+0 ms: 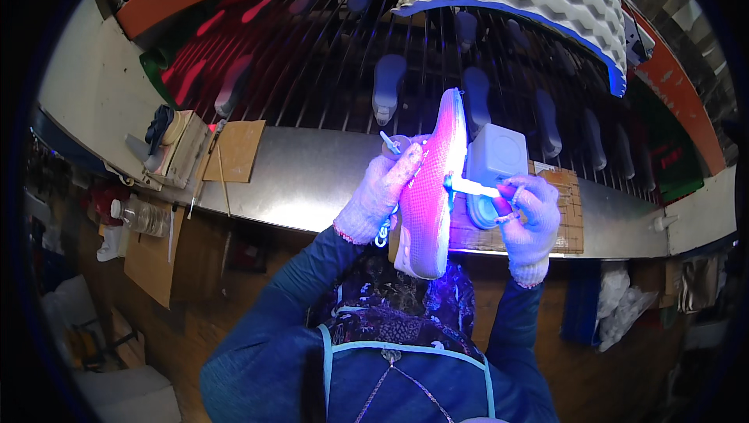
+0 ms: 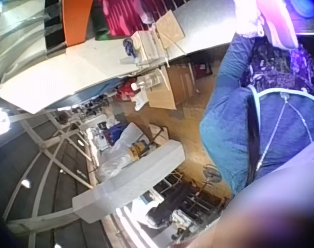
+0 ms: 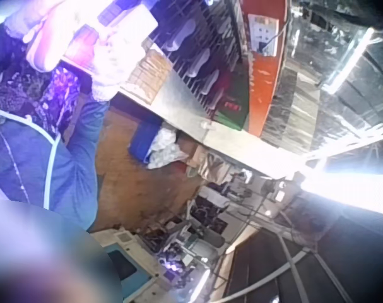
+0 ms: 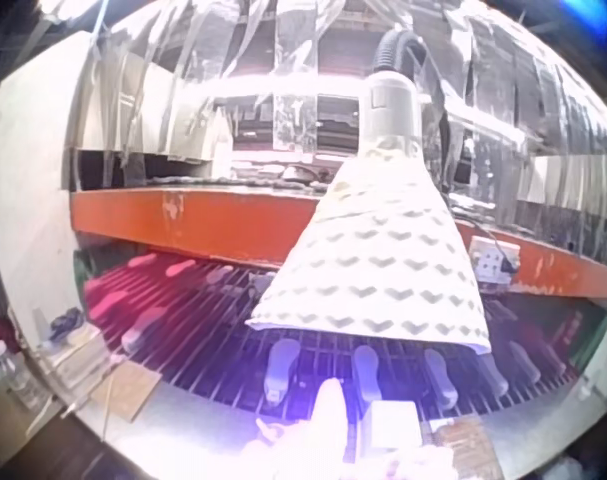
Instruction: The person cleans a pink athletic shoe using a small brush and a liquid from a white dispenser. They repeatedly dip the brush into the dispenser and scrub the shoe's upper, sole, and laces while rotating the shoe to access different areas.
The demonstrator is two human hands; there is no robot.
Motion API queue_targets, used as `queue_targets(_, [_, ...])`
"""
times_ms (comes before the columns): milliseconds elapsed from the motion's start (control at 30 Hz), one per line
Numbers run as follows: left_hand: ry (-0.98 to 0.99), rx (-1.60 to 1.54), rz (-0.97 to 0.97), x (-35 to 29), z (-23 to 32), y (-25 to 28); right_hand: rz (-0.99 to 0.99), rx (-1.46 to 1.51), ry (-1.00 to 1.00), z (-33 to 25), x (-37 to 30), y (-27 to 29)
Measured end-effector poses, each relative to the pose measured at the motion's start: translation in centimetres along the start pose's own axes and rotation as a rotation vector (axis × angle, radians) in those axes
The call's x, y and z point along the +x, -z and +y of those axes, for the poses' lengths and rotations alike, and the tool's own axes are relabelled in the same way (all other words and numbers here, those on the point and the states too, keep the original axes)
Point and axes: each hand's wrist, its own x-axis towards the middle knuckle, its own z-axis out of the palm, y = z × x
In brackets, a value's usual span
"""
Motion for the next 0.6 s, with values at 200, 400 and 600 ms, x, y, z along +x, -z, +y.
queue_targets(200, [0.014, -0.102, -0.013, 0.2, -0.3, -0.2, -0.061, 0.278, 0.087, 0.3, 0.1, 0.0])
queue_targets(400, [0.103, -0.246, 0.026, 0.6, -1.4, -0.1, 0.053, 0.316, -0.185, 0.1, -0.1, -1.5])
queue_targets(600, [0.198, -0.489, 0.028, 0.6, -1.1, 0.1, -0.129, 0.717, -0.174, 0.4, -0.6, -1.2])
